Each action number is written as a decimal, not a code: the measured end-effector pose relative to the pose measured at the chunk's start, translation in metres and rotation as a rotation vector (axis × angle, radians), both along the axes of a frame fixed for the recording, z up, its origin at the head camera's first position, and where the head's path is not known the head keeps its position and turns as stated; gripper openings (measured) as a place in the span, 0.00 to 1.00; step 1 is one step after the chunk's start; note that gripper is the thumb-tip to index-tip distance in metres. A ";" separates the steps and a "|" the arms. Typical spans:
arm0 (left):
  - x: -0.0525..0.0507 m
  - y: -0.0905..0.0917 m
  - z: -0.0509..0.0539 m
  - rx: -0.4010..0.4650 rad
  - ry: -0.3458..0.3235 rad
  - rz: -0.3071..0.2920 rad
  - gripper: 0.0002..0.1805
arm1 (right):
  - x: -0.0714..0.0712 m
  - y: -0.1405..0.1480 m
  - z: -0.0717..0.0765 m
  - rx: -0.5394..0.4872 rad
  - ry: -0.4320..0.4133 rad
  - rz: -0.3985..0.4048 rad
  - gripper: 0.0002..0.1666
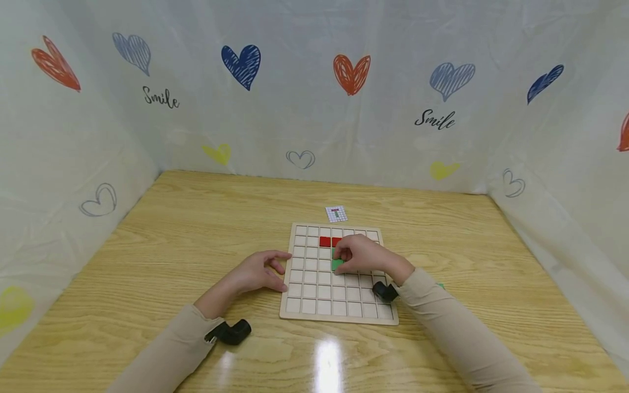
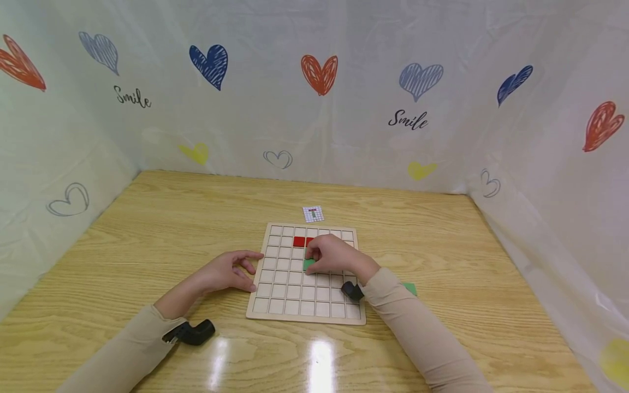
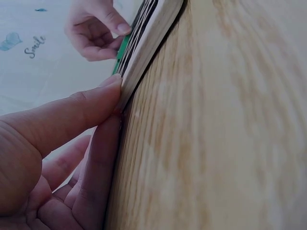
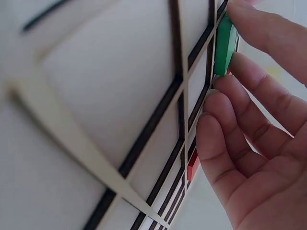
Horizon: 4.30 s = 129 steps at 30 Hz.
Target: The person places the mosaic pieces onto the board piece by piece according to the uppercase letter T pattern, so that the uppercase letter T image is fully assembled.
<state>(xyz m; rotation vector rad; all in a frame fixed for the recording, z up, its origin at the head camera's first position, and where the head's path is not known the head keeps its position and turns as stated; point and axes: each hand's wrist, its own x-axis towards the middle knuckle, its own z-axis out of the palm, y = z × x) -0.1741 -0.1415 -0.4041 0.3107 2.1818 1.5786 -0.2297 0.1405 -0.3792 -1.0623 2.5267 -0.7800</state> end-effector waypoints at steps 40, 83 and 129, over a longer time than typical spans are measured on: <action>0.001 0.000 0.002 0.012 -0.006 -0.010 0.39 | 0.011 0.055 0.009 -0.072 0.052 -0.107 0.10; 0.002 0.002 0.006 -0.007 -0.008 0.000 0.39 | 0.036 0.133 -0.001 -0.046 0.077 -0.290 0.11; 0.002 0.001 0.006 0.008 0.002 -0.015 0.39 | 0.077 0.192 -0.009 -0.031 0.141 -0.293 0.16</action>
